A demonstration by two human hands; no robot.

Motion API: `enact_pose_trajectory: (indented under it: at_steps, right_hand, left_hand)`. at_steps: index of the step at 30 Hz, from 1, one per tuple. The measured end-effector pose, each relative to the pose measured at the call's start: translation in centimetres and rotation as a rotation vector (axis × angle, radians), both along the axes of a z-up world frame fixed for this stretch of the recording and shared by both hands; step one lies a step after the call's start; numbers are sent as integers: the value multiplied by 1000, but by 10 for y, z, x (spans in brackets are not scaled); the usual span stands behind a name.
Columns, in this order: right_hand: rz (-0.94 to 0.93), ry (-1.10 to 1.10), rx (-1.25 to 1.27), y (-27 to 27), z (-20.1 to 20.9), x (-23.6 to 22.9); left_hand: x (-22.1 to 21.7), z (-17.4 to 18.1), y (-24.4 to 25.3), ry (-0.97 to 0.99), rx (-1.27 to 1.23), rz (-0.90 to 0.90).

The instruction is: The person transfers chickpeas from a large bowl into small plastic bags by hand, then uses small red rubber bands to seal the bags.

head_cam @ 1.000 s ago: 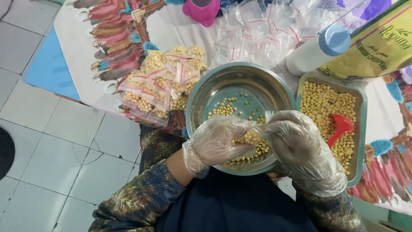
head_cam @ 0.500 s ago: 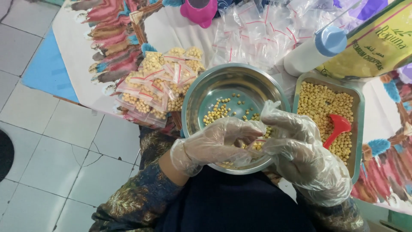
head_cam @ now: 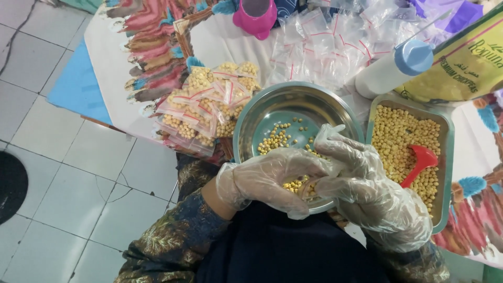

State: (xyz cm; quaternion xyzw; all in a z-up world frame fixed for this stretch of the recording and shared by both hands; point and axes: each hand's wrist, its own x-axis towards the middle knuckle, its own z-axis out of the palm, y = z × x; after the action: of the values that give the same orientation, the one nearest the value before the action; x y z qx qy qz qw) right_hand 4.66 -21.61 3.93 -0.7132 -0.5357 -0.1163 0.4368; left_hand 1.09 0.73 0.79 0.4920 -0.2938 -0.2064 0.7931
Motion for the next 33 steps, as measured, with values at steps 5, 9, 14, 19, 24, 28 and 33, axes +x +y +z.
enact_pose_trajectory:
  at_steps: [5, 9, 14, 19, 24, 28, 33]
  right_hand:
    - [35, -27, 67, -1, -14, 3]
    - [-2, -64, 62, 1, -7, 6]
    - [19, -72, 100, 4, -5, 16]
    - [-234, -76, -260, -22, 16, 7]
    - [-257, -41, -668, -13, 17, 9]
    - [-228, 309, -713, -4, 23, 8]
    - [-181, 65, -980, -16, -17, 16]
  left_hand:
    - [2, 19, 7, 8, 377, 139]
    - [3, 14, 6, -50, 486, 174]
    - [0, 19, 8, -54, 534, 292]
    - [-7, 12, 13, -292, 482, 542]
    - [-10, -1, 10, -431, 512, 691]
    - [-11, -11, 7, -297, 464, 675]
    - [-12, -13, 6, -321, 530, 711]
